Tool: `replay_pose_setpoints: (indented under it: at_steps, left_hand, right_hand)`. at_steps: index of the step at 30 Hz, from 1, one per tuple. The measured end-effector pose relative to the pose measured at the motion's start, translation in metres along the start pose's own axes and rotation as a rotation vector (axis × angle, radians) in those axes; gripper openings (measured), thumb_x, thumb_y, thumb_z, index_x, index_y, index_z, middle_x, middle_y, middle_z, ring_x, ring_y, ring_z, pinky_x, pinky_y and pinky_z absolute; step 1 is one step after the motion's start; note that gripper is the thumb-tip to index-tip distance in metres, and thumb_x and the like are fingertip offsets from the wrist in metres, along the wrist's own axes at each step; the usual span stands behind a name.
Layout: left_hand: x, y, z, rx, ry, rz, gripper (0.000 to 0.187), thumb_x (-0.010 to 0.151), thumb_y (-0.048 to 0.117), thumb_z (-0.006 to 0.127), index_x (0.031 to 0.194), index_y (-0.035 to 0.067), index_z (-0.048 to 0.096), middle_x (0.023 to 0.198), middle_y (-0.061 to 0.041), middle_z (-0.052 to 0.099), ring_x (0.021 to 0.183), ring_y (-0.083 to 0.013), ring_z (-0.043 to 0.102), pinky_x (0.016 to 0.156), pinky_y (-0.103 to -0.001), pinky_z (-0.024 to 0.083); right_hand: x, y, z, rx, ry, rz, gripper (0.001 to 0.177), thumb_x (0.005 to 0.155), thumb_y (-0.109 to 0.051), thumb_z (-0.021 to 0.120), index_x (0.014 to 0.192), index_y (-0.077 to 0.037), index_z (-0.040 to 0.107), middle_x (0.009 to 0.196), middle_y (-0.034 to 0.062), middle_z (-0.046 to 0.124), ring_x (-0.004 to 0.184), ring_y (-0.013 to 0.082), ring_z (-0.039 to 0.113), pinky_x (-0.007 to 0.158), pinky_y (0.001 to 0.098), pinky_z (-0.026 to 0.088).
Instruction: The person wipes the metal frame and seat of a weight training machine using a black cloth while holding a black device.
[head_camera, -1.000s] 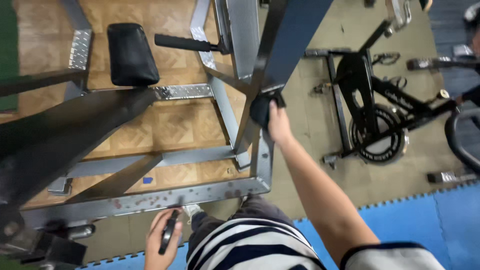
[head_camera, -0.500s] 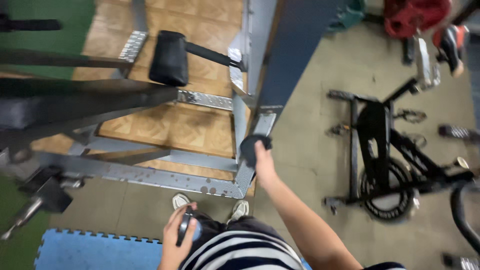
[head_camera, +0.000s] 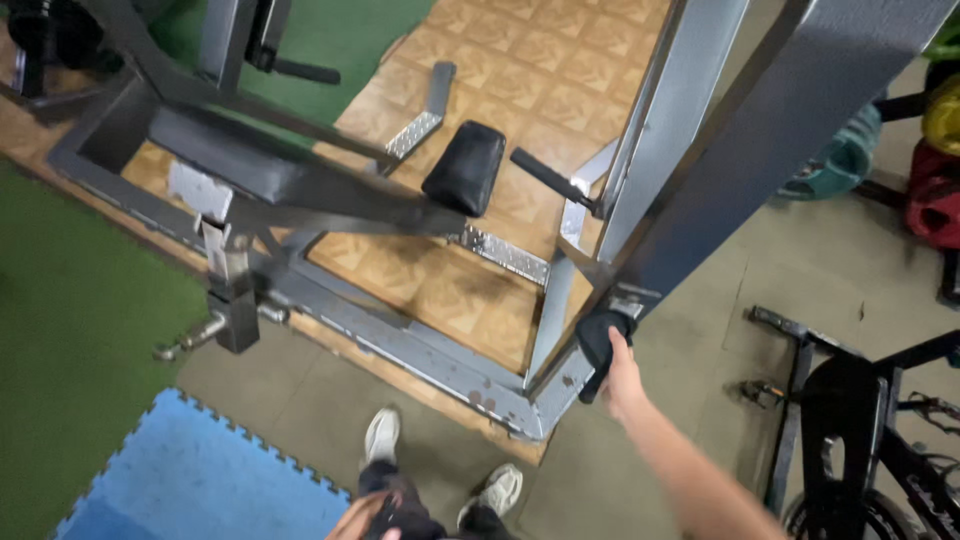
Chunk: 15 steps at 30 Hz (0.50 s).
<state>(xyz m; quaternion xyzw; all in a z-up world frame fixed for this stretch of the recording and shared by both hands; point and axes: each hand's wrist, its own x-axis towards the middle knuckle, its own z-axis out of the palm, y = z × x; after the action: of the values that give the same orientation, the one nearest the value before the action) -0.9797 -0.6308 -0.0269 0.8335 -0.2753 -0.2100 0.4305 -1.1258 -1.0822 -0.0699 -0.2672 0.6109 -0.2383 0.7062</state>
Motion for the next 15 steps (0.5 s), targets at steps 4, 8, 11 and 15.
replay_pose_setpoints:
  at_steps: [4,8,11,15]
  left_hand:
    - [0.021,-0.02,0.001,-0.186,-0.176,-0.367,0.035,0.081,0.036,0.077,0.107,0.016,0.091,0.115,-0.001,0.086,0.114,-0.0123,0.077,0.103,-0.025,0.056]
    - [0.034,-0.013,0.002,-0.164,0.394,0.412,0.032,0.084,0.034,0.072,0.104,0.009,0.077,0.095,-0.003,0.084,0.091,-0.0146,0.08,0.092,-0.026,0.06]
    - [0.057,-0.037,-0.019,-0.001,0.005,0.211,0.037,0.078,0.048,0.074,0.107,0.026,0.084,0.111,0.012,0.083,0.104,-0.0072,0.078,0.09,-0.022,0.056]
    - [0.106,-0.022,-0.063,0.044,-0.36,0.151,0.043,0.085,0.054,0.068,0.122,0.035,0.076,0.131,0.016,0.073,0.113,-0.0042,0.077,0.09,-0.024,0.055]
  right_hand:
    - [-0.012,0.014,0.011,0.191,-0.016,-0.064,0.041,0.093,-0.038,0.064,0.128,-0.019,0.057,0.121,0.0117,0.072,0.101,0.0265,0.071,0.086,0.0429,0.057]
    - [-0.095,0.044,0.03,-0.102,0.042,-0.176,0.056,0.089,-0.027,0.06,0.144,-0.018,0.053,0.145,0.0096,0.061,0.134,0.025,0.056,0.118,0.0362,0.037]
    - [-0.146,0.077,0.028,-0.531,0.14,-0.195,0.073,0.09,-0.035,0.06,0.158,-0.029,0.035,0.149,0.0003,0.058,0.137,0.0204,0.054,0.118,0.034,0.034]
    - [-0.153,0.119,0.012,-0.917,0.097,-0.59,0.041,0.099,-0.035,0.052,0.127,-0.006,0.06,0.178,0.0083,-0.002,0.162,0.0234,0.014,0.119,0.0386,0.028]
